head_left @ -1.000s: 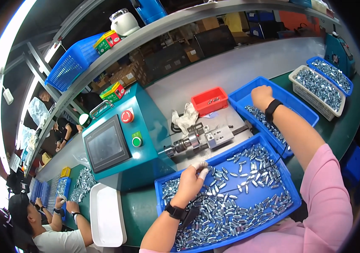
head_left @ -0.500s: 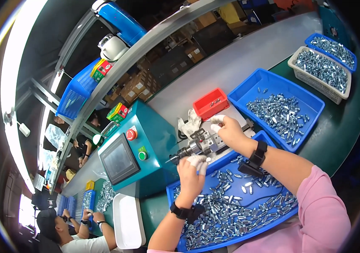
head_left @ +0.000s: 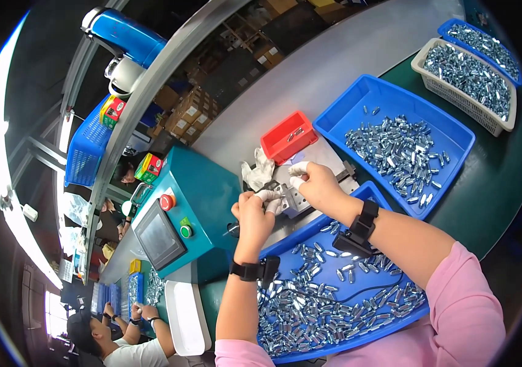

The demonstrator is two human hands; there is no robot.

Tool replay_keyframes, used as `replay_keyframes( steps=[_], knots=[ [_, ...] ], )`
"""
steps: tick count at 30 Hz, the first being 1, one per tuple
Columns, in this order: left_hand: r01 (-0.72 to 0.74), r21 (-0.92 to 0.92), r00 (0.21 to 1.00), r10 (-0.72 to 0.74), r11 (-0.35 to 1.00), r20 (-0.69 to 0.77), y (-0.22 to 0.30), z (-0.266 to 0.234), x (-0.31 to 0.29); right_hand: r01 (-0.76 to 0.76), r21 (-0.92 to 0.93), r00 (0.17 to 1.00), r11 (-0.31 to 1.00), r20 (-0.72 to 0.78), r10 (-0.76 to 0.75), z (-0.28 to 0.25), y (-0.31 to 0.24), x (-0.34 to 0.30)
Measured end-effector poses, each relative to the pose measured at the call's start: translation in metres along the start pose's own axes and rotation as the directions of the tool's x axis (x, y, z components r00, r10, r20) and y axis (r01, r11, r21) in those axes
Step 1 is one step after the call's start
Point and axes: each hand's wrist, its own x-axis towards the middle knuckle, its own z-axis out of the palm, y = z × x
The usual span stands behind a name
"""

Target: The person picks up a metal component from a blue tray, places it into the machine's fixture, and presses a green button. After the machine processes the part, the person removes the component and places it back into the blue tray.

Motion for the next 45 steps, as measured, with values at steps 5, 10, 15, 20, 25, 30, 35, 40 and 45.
replay_keyframes(
  steps=[5, 10, 15, 20, 25, 30, 35, 40, 45],
  knots=[
    [0.09, -0.089, 0.98, -0.073, 0.992, 0.187, 0.0, -0.013, 0.008, 0.062, -0.037, 0.995, 0.997, 0.081, -0.059, 0.008, -0.003, -0.006],
    [-0.14, 0.0, 0.983, 0.139, 0.99, -0.122, 0.023, -0.015, -0.035, -0.009, -0.356, 0.98, 0.935, 0.185, 0.08, -0.003, -0.02, -0.011],
    [0.156, -0.154, 0.971, -0.123, 0.976, 0.206, 0.03, -0.005, -0.098, 0.04, -0.406, 0.963, 0.913, 0.261, 0.074, 0.006, -0.028, -0.026],
    [0.213, -0.059, 0.927, -0.182, 0.975, 0.329, 0.021, 0.007, -0.105, -0.139, -0.121, 0.934, 0.983, 0.313, 0.171, 0.018, -0.016, -0.041],
    [0.188, -0.124, 0.941, -0.142, 0.974, 0.308, 0.015, 0.007, -0.112, -0.24, -0.011, 0.905, 0.971, 0.359, 0.228, 0.021, -0.013, -0.047],
    [0.166, -0.151, 0.941, -0.111, 0.975, 0.32, 0.015, 0.004, -0.11, -0.238, 0.047, 0.911, 0.97, 0.358, 0.206, 0.024, 0.001, -0.05],
    [0.219, -0.18, 0.925, -0.146, 0.959, 0.35, 0.02, -0.007, -0.106, -0.277, 0.028, 0.892, 0.961, 0.379, 0.246, 0.022, -0.007, -0.05],
    [0.265, -0.231, 0.922, -0.176, 0.936, 0.346, 0.02, -0.008, -0.105, -0.265, 0.042, 0.893, 0.963, 0.388, 0.229, 0.024, -0.003, -0.049],
    [0.274, -0.322, 0.939, -0.18, 0.906, 0.293, 0.016, -0.007, -0.103, -0.233, 0.04, 0.9, 0.972, 0.387, 0.2, 0.025, -0.004, -0.046]
  ],
)
